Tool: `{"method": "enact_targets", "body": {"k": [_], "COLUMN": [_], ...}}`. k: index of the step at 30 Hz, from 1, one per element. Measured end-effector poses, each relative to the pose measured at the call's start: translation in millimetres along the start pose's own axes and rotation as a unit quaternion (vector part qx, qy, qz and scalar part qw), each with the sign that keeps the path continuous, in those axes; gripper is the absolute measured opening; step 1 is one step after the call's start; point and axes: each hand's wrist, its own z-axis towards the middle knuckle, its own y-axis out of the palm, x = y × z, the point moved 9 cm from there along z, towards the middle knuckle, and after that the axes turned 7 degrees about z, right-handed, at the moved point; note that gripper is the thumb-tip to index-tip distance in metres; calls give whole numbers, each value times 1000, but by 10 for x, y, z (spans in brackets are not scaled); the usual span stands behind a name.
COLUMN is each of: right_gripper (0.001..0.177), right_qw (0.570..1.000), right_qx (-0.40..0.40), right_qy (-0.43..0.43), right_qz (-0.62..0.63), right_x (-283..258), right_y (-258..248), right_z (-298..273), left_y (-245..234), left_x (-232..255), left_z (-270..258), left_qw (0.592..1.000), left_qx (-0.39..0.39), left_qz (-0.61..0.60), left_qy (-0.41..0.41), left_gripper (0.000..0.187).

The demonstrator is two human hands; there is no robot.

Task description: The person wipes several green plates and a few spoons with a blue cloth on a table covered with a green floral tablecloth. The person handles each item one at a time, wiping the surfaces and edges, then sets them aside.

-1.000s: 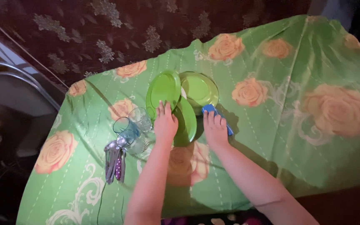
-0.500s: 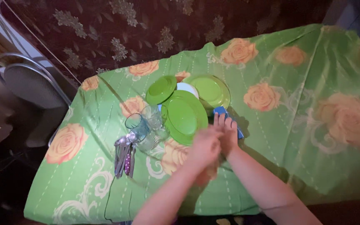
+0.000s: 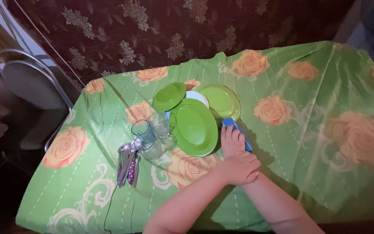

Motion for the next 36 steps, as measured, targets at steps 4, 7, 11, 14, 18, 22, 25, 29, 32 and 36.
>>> {"method": "enact_targets", "body": {"k": [4,7,11,14,18,22,25,29,32,36], "right_gripper": [37,35,31,35,29,19,22,49,32,33], "right_qw": [1000,1000,1000,1000,1000,999,999,922,990,995], "right_qx": [-2,-3,3,0,-18,27,6,-384,-134,-102], "right_qy": [3,6,19,21,17,32,32,35,-15,14], "right_qz": [-2,8,0,-13,-5,-10,-9,13,-31,8], "right_x": [-11,25,23,-4,23,24,2,137,143,148], "right_y": [-121,-198,-278,-277,-194,-236,-346,-160,-263,-228], "right_z": [97,145,198,226,182,163,228,218,197,178], "left_y": [-197,-242,-215,-133,-205,-447,-1289,-367,-848,-953], "left_x": [117,117,100,20,-7,46,240,-342,-548,-1322], "left_z": [122,129,86,20,-11,32,355,-172,-287,-1026], "left_qw": [997,997,997,997,997,994,992,989,981,966], "left_qx": [56,59,62,80,75,111,40,15,-79,5], "left_qz": [-2,-17,-25,-7,-20,19,114,130,145,172], "left_qy": [52,42,39,-1,-25,-3,-36,-65,-100,-194], "left_gripper": [21,23,25,29,30,33,35,31,34,25]}}
